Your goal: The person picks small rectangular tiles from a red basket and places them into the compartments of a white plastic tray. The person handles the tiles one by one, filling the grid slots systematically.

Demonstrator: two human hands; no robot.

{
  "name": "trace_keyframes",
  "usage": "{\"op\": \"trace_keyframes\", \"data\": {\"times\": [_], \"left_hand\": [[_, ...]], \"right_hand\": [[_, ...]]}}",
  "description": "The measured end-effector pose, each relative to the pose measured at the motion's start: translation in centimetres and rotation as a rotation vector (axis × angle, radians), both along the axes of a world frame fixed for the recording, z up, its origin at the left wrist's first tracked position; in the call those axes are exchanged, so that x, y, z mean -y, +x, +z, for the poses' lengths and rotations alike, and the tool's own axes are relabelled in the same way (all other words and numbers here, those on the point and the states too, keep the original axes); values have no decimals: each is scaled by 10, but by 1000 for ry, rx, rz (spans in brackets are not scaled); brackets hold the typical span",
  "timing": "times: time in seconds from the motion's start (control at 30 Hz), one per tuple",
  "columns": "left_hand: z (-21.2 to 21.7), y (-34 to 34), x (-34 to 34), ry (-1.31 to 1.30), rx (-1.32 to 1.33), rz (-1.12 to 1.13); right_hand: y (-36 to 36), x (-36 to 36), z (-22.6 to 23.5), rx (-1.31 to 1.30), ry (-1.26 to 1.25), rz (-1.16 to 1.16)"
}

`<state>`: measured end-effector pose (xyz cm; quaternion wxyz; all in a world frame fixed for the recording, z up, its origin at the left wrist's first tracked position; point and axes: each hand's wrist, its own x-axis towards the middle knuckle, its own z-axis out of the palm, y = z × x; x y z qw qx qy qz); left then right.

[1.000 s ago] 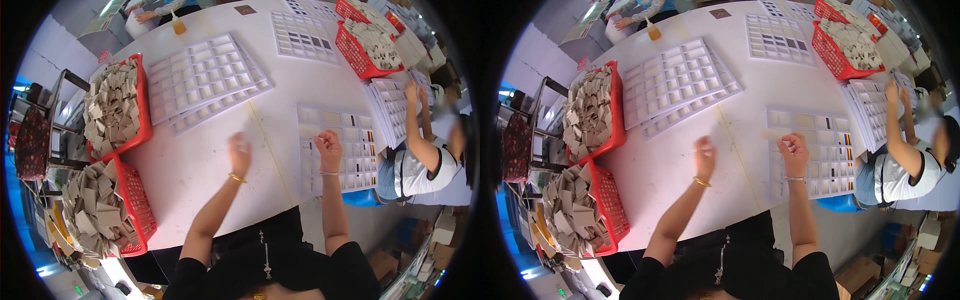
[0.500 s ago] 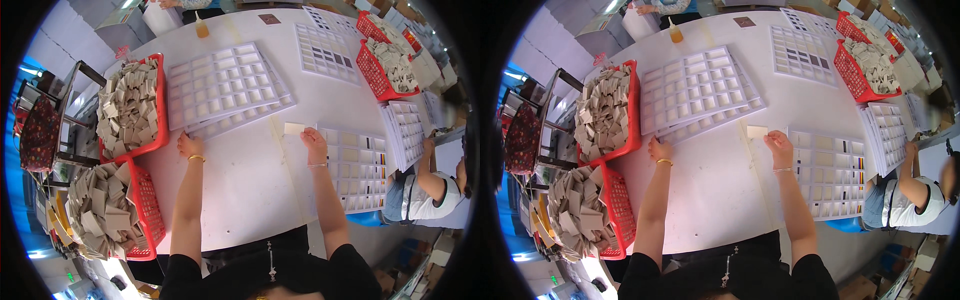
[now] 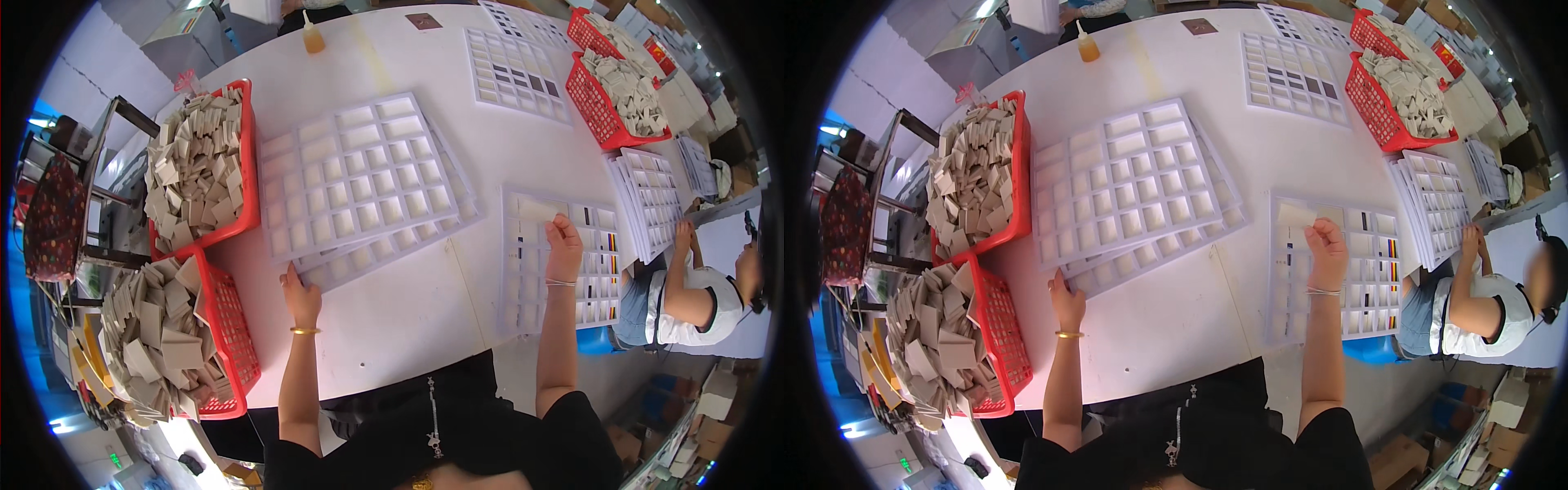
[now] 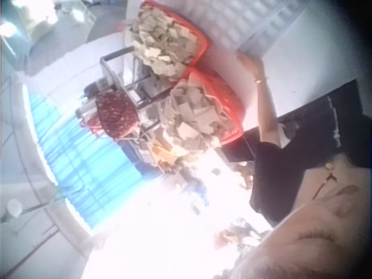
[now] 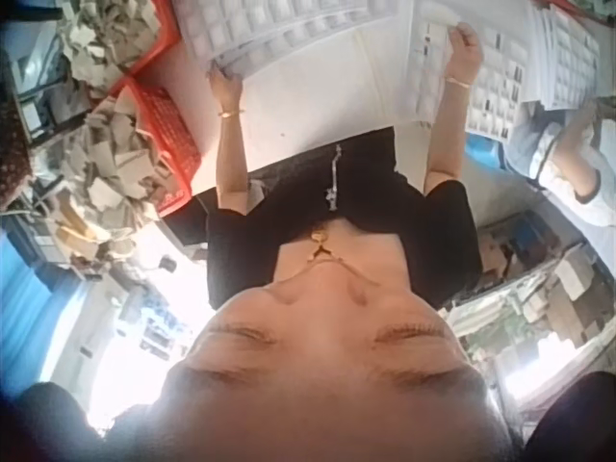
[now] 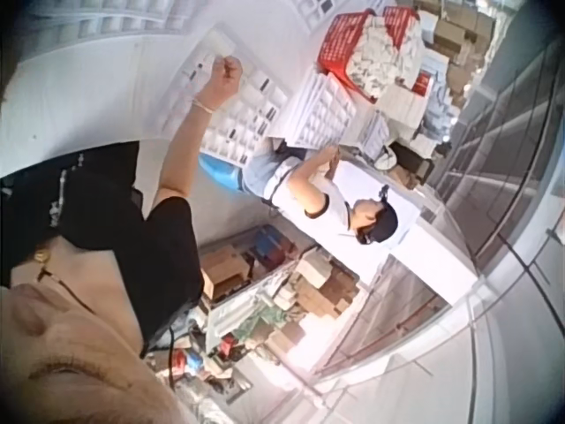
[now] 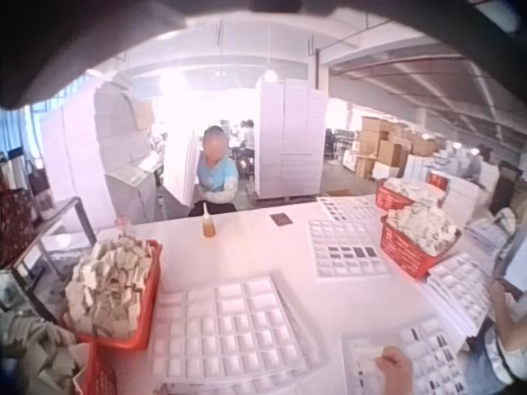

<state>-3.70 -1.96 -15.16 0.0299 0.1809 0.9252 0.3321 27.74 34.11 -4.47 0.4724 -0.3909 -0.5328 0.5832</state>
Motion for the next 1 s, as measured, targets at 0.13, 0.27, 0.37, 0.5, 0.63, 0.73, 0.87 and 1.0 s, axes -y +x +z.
{"op": "trace_keyframes", "data": {"times": [0.13, 0.27, 0.37, 0.5, 0.63, 0.73, 0.87, 1.0], "left_hand": [[1, 32, 49, -56, 12, -10], [8, 66, 91, -149, 50, -17], [15, 102, 121, -161, 47, -35], [21, 156, 145, -68, 91, -33], [26, 198, 154, -35, 151, 19], [26, 211, 160, -49, 165, 17], [34, 212, 172, 52, 194, -48], [31, 197, 184, 358, 192, 210]], "right_hand": [[9, 9, 6, 3, 59, 12], [3, 30, 7, 30, 95, 106], [-12, 59, 7, 195, 155, 249], [-45, 93, 3, 421, 313, 509], [-100, 126, 7, 413, 457, 766], [-142, 150, 3, 501, 545, 933], [-181, 181, -4, 626, 637, 1052], [-213, 189, -14, 822, 635, 1083]]}}
